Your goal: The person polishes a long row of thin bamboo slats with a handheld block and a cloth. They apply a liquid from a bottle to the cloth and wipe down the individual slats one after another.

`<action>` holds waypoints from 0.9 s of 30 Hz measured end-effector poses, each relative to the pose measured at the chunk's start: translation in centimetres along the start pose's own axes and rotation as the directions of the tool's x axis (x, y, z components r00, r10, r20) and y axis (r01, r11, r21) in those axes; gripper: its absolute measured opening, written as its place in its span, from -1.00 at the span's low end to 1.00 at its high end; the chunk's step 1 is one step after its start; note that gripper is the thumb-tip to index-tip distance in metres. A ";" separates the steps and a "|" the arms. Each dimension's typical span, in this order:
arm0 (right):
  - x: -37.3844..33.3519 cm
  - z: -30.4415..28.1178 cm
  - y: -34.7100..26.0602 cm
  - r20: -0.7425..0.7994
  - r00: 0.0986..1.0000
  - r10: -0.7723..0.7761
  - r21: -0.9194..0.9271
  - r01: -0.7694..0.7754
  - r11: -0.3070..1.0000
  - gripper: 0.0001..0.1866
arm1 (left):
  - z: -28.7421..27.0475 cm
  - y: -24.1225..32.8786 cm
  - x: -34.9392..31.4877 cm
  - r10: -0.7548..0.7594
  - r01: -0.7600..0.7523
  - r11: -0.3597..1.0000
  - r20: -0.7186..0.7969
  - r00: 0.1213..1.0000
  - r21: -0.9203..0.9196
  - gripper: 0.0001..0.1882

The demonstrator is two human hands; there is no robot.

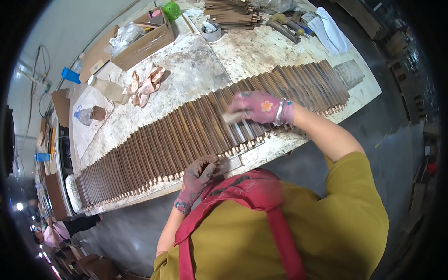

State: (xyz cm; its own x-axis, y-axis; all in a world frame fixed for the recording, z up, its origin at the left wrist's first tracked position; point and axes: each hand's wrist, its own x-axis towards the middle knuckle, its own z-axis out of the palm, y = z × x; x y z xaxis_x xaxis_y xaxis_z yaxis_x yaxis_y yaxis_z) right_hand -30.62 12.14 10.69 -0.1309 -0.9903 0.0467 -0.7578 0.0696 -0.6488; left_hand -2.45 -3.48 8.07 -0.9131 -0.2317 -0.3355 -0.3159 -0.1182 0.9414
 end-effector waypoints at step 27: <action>36.5 17.1 -15.5 0.108 0.983 0.150 0.962 -0.065 -0.266 -0.56 | -55.1 7.6 4.8 0.659 -0.123 0.487 -0.272 0.701 0.865 -0.64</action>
State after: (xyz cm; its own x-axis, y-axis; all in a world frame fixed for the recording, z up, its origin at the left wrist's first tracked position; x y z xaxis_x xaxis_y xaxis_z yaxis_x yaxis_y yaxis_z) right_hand -12.74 -27.18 9.40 -0.1732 -0.9758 -0.1336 0.8248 -0.0696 -0.5611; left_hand 5.04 -58.71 11.67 -0.7786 -0.5027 0.3757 -0.2645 0.8057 0.5300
